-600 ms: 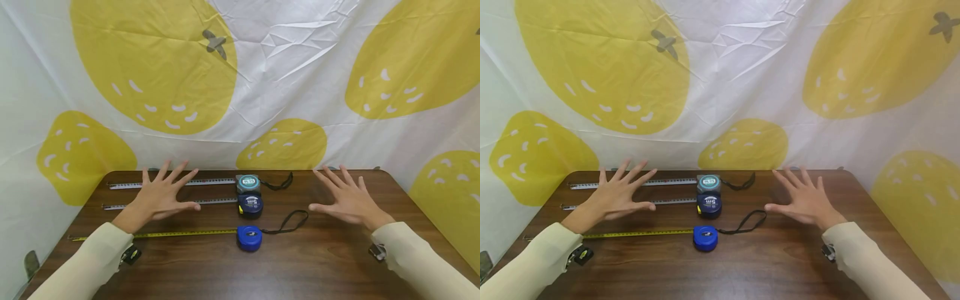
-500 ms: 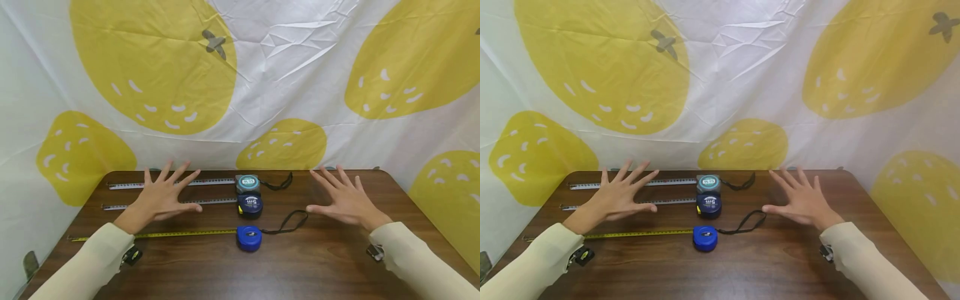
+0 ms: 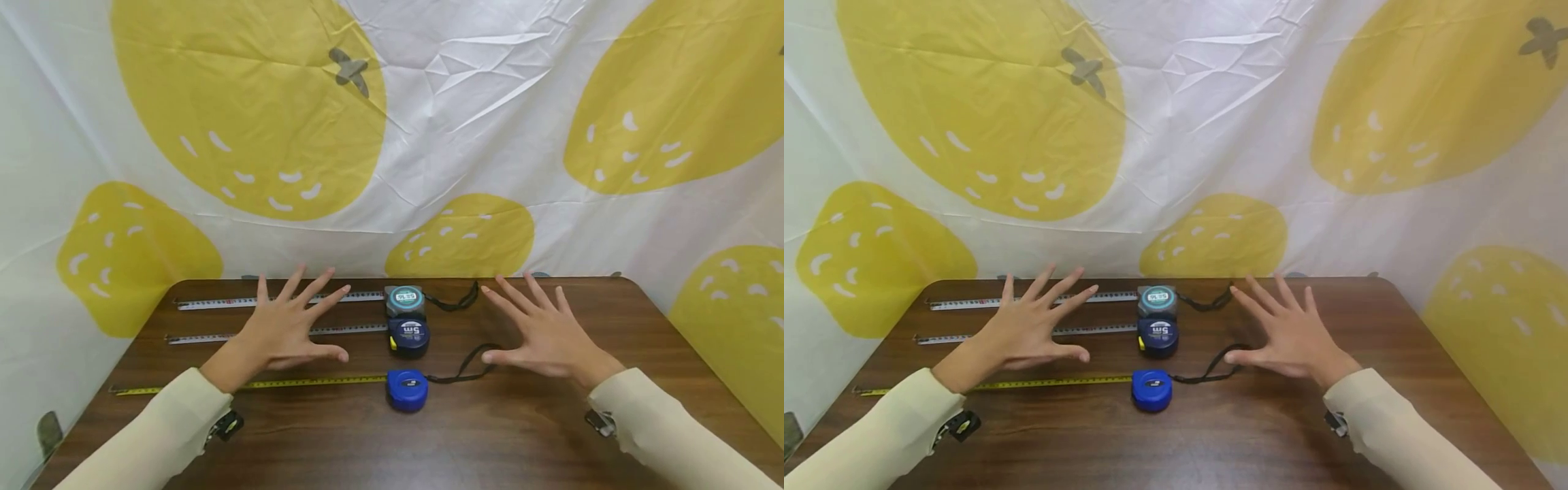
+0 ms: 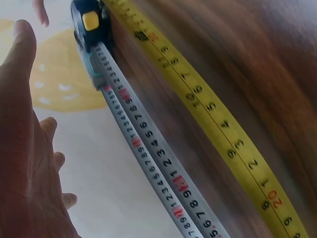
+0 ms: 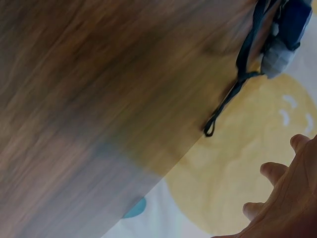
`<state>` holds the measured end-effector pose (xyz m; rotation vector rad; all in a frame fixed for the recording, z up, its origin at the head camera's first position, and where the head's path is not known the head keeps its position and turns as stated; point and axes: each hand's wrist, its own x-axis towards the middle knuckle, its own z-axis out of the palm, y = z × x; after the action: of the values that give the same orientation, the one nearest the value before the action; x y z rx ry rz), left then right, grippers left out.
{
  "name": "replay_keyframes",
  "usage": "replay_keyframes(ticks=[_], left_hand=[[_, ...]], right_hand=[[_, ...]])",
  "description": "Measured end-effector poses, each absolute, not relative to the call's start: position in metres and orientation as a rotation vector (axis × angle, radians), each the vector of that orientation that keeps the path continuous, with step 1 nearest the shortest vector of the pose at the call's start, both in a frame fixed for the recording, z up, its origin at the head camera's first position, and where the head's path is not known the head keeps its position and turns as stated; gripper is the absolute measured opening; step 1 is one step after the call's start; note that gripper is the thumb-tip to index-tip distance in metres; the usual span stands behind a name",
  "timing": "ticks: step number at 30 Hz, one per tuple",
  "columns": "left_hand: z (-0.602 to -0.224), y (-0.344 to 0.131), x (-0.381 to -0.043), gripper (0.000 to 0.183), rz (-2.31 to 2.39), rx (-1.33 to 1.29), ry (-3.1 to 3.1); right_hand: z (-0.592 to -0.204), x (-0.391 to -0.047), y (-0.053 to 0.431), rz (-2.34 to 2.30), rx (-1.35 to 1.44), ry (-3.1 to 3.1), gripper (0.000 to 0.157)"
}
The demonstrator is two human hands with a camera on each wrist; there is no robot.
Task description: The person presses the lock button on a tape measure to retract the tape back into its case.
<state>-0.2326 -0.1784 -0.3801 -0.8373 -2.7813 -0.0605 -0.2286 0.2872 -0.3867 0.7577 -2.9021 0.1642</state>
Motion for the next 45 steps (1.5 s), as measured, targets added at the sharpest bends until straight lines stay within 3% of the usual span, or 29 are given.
replay_keyframes(ticks=[15,23,28,45], left_hand=[[-0.384,-0.156,-0.218,0.127,-0.035,-0.957,-2.714],[-0.386,-0.147,-0.207,0.115,0.054,-0.987,-2.658],[-0.389,-0.141,-0.201,0.117,0.103,-1.001,-2.602],[-0.389,-0.171,-0.182,0.113,-0.247,-0.94,-2.627]], right_hand=[[-0.388,-0.212,0.255,0.12,0.945,-2.804,0.114],[-0.388,-0.204,0.241,0.096,1.039,-2.749,0.117],[-0.39,-0.2,0.235,0.114,1.082,-2.726,0.118],[-0.398,-0.189,0.216,0.843,1.153,-2.662,0.107]])
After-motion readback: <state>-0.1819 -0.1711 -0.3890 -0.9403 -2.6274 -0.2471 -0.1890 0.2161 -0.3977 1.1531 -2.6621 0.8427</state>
